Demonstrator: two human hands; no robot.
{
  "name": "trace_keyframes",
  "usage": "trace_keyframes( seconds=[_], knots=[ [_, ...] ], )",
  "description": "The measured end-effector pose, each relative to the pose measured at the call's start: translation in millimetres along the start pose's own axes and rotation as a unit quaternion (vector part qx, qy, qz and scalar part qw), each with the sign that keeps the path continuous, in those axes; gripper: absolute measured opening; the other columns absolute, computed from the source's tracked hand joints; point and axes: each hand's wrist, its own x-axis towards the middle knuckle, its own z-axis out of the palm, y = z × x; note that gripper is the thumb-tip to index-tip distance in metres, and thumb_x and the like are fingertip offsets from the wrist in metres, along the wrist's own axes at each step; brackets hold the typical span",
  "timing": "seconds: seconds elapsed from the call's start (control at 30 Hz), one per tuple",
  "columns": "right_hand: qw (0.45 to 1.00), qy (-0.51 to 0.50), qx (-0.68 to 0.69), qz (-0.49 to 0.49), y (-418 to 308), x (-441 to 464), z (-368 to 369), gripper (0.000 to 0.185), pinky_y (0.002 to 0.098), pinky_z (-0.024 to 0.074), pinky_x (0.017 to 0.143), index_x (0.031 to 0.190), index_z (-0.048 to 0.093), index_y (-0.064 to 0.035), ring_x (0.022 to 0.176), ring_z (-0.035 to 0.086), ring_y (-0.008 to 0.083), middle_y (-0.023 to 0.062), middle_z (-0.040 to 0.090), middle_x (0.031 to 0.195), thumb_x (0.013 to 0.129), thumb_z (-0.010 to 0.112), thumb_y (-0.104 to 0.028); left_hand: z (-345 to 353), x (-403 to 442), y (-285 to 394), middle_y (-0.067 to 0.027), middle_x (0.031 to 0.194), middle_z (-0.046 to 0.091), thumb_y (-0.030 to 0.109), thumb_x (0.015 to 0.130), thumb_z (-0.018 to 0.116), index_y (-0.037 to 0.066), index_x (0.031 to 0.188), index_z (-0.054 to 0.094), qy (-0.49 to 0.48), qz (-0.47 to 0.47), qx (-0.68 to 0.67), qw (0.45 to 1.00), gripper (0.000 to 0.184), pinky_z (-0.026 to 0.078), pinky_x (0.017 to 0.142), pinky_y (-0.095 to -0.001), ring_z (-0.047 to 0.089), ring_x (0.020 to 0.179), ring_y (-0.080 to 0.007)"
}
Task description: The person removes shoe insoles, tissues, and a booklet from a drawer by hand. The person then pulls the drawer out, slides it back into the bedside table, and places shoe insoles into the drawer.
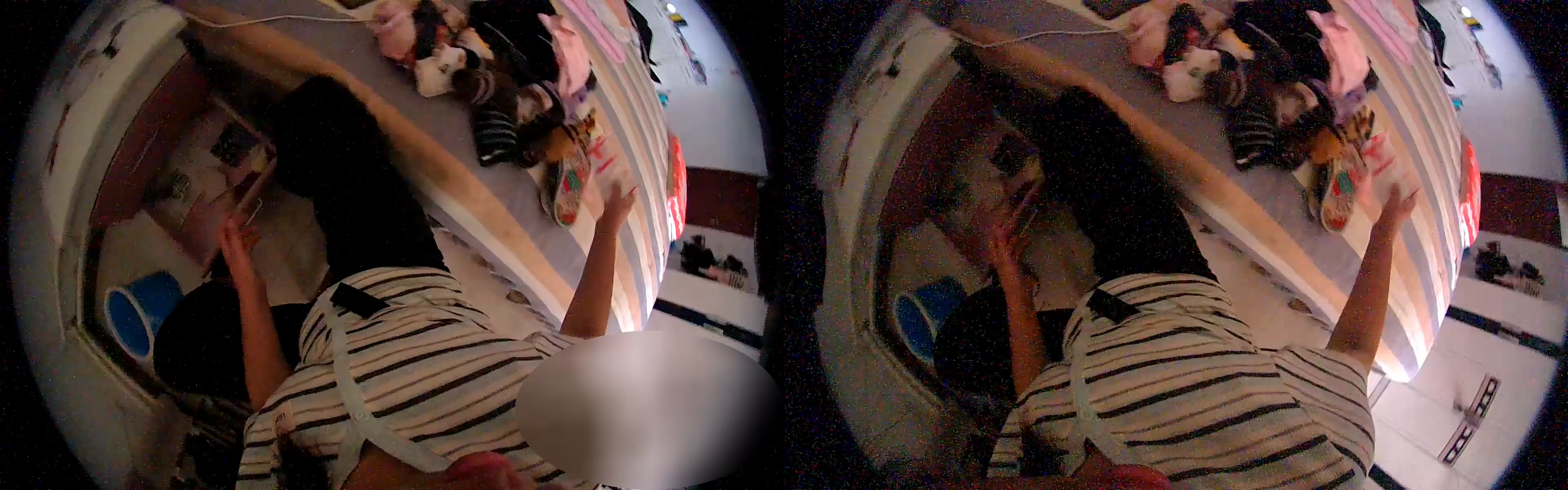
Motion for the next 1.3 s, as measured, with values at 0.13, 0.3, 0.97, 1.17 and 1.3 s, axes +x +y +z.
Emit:
trace_keyframes(
  seconds=[0.13,0.3,0.97,1.17,1.3],
  knots=[
    [0.739,-0.124,-0.628,-0.209,188.7,33.3,-83.8,0.042,0.0359,0.0453,0.073,0.113,0.046,-0.0009,0.082,0.056,0.0279,0.0176,0.058,0.088,0.08,0.054,-0.026,-13.2,-4.3,-11.1,-0.0099,0.108,0.048,0.041,0.083,0.047,0.007,0.121,0.036,0.005,-0.009,-0.001,1.0,0.053,0.04,0.083,-0.0338,0.049,0.097,-0.0187],
    [0.78,-0.027,-0.588,-0.212,45.0,16.9,-21.6,0.041,0.0374,0.0427,0.082,0.113,0.045,-0.0019,0.094,0.052,0.0287,0.0171,0.055,0.098,0.082,0.053,-0.028,-49.9,-7.0,-37.2,-0.0099,0.107,0.05,0.031,0.083,0.051,0.005,0.118,0.038,0.034,0.017,-0.004,0.999,0.046,0.042,0.077,-0.03,0.048,0.097,-0.0172],
    [0.542,-0.802,-0.091,-0.235,-150.0,-462.2,479.2,0.027,0.0316,0.0435,0.074,0.1,0.055,-0.0017,0.084,0.057,0.0242,0.0138,0.058,0.095,0.079,0.055,-0.019,-23.1,26.2,-44.4,-0.0032,0.08,0.05,0.01,0.083,0.047,0.004,0.096,0.048,0.243,-0.019,-0.185,0.952,0.015,0.039,0.058,-0.0236,0.046,0.067,-0.0098],
    [0.472,-0.802,-0.156,-0.331,-104.4,-471.8,507.7,0.03,0.0322,0.043,0.076,0.102,0.054,-0.0031,0.086,0.055,0.0244,0.0135,0.057,0.097,0.078,0.056,-0.021,-23.7,23.0,-34.6,-0.0014,0.079,0.049,0.013,0.084,0.047,0.007,0.098,0.05,0.23,-0.078,-0.249,0.938,0.015,0.041,0.059,-0.0236,0.045,0.066,-0.0094],
    [0.448,-0.792,-0.169,-0.38,-91.1,-451.6,523.1,0.033,0.0326,0.0427,0.077,0.103,0.053,-0.0039,0.087,0.055,0.0246,0.0133,0.056,0.099,0.077,0.057,-0.023,-16.5,26.6,-33.0,-0.0013,0.078,0.048,0.014,0.084,0.047,0.007,0.097,0.05,0.215,-0.097,-0.304,0.923,0.016,0.041,0.06,-0.0242,0.045,0.068,-0.0099]
  ],
)
